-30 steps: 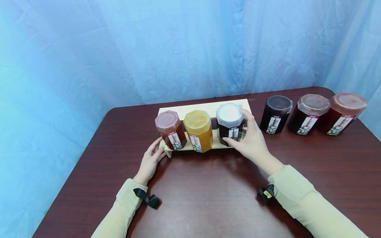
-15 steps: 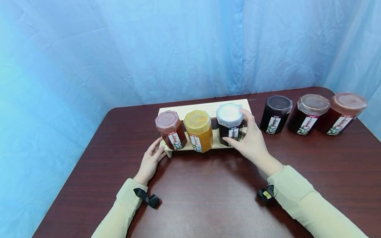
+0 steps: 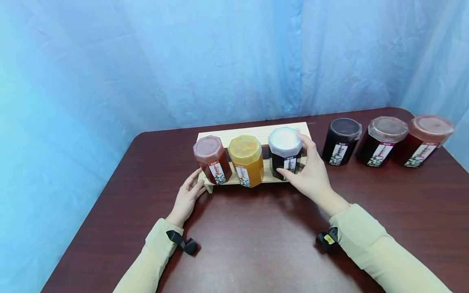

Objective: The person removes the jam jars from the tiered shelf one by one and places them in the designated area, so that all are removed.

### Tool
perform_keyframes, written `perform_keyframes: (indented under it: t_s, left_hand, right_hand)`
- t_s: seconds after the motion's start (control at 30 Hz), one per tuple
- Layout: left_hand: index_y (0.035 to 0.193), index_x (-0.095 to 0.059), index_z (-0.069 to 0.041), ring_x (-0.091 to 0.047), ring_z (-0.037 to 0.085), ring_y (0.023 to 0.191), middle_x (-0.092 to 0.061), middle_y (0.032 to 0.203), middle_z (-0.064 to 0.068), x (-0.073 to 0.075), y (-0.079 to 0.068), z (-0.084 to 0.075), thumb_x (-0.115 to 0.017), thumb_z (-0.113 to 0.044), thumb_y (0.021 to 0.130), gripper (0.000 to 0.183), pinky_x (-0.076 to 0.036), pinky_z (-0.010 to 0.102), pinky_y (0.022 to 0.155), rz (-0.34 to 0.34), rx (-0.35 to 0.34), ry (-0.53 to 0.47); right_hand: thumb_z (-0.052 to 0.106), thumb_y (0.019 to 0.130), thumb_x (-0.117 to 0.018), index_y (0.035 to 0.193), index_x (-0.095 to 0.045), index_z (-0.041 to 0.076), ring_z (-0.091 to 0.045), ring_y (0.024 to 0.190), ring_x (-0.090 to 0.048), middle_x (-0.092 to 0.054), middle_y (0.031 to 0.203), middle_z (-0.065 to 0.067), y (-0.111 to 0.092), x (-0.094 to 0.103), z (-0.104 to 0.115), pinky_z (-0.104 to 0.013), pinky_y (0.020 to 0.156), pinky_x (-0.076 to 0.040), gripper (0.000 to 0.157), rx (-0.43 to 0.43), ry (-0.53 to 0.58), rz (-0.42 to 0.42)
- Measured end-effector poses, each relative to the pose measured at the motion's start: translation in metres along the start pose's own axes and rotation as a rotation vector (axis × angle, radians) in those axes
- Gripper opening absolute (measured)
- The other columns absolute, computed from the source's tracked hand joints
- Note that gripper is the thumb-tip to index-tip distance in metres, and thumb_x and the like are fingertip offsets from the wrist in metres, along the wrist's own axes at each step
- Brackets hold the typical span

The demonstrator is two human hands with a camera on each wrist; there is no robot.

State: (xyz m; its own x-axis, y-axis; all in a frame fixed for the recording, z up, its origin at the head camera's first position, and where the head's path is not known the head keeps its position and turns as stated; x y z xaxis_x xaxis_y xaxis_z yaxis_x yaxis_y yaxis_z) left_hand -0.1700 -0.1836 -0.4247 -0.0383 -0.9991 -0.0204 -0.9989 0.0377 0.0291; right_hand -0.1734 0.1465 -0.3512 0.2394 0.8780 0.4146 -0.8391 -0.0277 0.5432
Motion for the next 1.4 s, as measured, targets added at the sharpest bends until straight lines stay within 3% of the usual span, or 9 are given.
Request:
perform_keyframes:
  t_s: [0.13,0.4,0.6,0.63,0.73,0.87,1.17,1.4]
  left_hand:
    - [0.144,-0.037,-0.005,-0.048,0.015,0.120,-0.041,0.145,0.019,0.000,0.000,-0.001,-0.049,-0.007,0.098,0.048,-0.044,0.036,0.100,-0.004,0.002,-0.007]
    - [0.145,-0.037,-0.005,-0.049,0.013,0.118,-0.040,0.145,0.019,0.002,-0.001,-0.001,-0.049,-0.008,0.098,0.048,-0.044,0.034,0.100,-0.004,0.004,0.001]
    - [0.145,-0.036,-0.005,-0.050,0.013,0.118,-0.039,0.146,0.020,0.002,-0.004,-0.002,-0.049,-0.008,0.098,0.049,-0.045,0.030,0.099,0.008,0.001,-0.016]
    - [0.145,-0.036,-0.005,-0.050,0.012,0.117,-0.039,0.146,0.020,0.002,-0.004,-0.002,-0.049,-0.008,0.098,0.049,-0.045,0.029,0.098,0.010,-0.001,-0.021]
    - [0.145,-0.036,-0.004,-0.050,0.009,0.115,-0.039,0.146,0.020,0.002,-0.004,-0.003,-0.049,-0.008,0.098,0.049,-0.045,0.027,0.097,0.009,-0.004,-0.031]
    - [0.145,-0.037,-0.005,-0.051,0.009,0.115,-0.040,0.145,0.019,0.003,-0.004,-0.002,-0.049,-0.008,0.098,0.048,-0.045,0.027,0.096,0.003,0.001,-0.023]
    - [0.145,-0.036,-0.005,-0.048,0.013,0.120,-0.038,0.147,0.017,0.004,-0.006,-0.001,-0.049,-0.008,0.098,0.049,-0.045,0.029,0.097,-0.002,0.009,-0.028]
    - [0.145,-0.037,-0.005,-0.052,0.009,0.114,-0.041,0.144,0.021,0.003,-0.004,0.000,-0.051,-0.010,0.098,0.049,-0.046,0.025,0.095,-0.007,0.006,-0.020]
  right_hand:
    - [-0.017,0.060,-0.078,0.142,-0.024,0.006,0.015,0.111,-0.042,-0.052,0.123,-0.029,-0.002,0.001,-0.001,-0.002,0.089,-0.034,0.101,0.023,0.069,-0.023]
    - [-0.015,0.060,-0.080,0.142,-0.026,0.007,0.016,0.108,-0.044,-0.053,0.125,-0.029,-0.006,0.004,0.002,-0.003,0.093,-0.033,0.100,0.015,0.067,-0.041]
    - [-0.011,0.059,-0.082,0.142,-0.029,0.007,0.016,0.093,-0.048,-0.057,0.120,-0.028,-0.014,0.016,0.002,-0.002,0.081,-0.039,0.100,0.006,-0.002,-0.066]
    - [-0.011,0.058,-0.082,0.142,-0.029,0.008,0.017,0.090,-0.048,-0.058,0.119,-0.025,-0.015,0.018,0.002,-0.002,0.077,-0.040,0.101,0.003,-0.017,-0.072]
    - [-0.013,0.058,-0.081,0.143,-0.029,0.009,0.017,0.087,-0.050,-0.060,0.119,0.001,-0.018,0.027,0.001,-0.002,0.071,-0.042,0.103,-0.016,-0.019,-0.081]
    - [-0.017,0.058,-0.079,0.143,-0.028,0.010,0.016,0.087,-0.052,-0.048,0.114,0.031,-0.020,0.037,-0.004,-0.002,0.070,-0.043,0.103,-0.053,0.000,-0.093]
    - [-0.020,0.056,-0.077,0.143,-0.026,0.009,0.010,0.068,-0.052,-0.050,0.107,0.026,-0.027,0.062,-0.016,-0.004,0.060,-0.044,0.104,-0.103,-0.009,-0.123]
    - [-0.019,0.058,-0.077,0.142,-0.025,0.012,0.015,0.069,-0.052,-0.049,0.104,0.024,-0.028,0.083,-0.027,-0.002,0.062,-0.044,0.104,-0.125,-0.057,-0.128]
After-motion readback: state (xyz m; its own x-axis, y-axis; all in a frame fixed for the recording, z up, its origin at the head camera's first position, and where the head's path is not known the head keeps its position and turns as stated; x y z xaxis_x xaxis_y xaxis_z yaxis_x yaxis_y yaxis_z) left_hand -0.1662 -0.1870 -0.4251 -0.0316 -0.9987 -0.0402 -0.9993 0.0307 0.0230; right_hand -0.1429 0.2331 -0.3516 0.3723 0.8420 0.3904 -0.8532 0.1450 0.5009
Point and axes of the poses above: each hand's wrist, its own y-axis towards the middle knuckle, its own x-axis out of the back of the hand, z = x × y, the point moved 3 cm from there along y, towards the middle knuckle
